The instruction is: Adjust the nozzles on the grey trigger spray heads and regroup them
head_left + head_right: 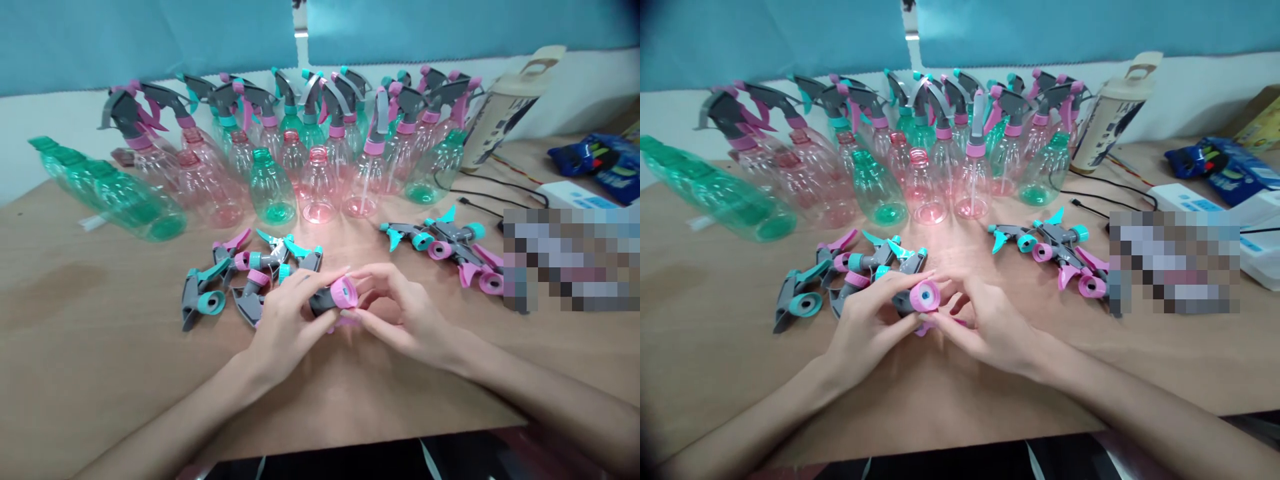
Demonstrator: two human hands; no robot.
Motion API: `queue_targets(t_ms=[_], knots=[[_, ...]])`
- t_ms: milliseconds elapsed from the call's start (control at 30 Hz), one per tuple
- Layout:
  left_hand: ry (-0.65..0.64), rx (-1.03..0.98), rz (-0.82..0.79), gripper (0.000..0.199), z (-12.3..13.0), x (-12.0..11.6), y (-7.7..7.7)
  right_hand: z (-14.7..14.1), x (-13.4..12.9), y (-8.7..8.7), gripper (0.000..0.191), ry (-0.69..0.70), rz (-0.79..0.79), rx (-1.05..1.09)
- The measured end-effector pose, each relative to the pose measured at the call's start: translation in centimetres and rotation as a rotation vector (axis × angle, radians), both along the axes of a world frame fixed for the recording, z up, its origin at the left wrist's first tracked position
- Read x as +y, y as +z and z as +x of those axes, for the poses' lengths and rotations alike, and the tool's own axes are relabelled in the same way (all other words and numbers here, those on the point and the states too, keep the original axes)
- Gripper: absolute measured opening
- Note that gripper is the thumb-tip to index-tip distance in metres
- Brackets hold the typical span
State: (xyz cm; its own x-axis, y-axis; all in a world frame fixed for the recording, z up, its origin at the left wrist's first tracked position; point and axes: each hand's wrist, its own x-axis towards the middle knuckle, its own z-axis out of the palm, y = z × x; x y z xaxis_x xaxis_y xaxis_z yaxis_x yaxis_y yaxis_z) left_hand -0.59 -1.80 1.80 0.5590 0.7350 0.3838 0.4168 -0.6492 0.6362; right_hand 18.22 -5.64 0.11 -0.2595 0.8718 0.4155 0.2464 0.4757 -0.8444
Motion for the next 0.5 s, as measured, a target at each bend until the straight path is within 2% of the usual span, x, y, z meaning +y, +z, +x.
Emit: queue_targets(t_ms=[133, 233, 500], knots=[[-0.001, -0.045, -0.038, 0.034, 0.0, 0.2, -0.2, 0.2, 0.1, 0.3, 0.039, -0.093, 0.133, -0.065], [-0.013, -0.04, -0.05, 0.036, 0.0, 0.4, -0.2, 0.4, 0.1, 0.7, 0.028, -0.112, 0.235, -0.14], [0.006, -0.03, -0.008, 0.042, -0.2, 0.5, -0.6, 0.4, 0.0, 0.9, 0.026, -0.188, 0.296, -0.289]])
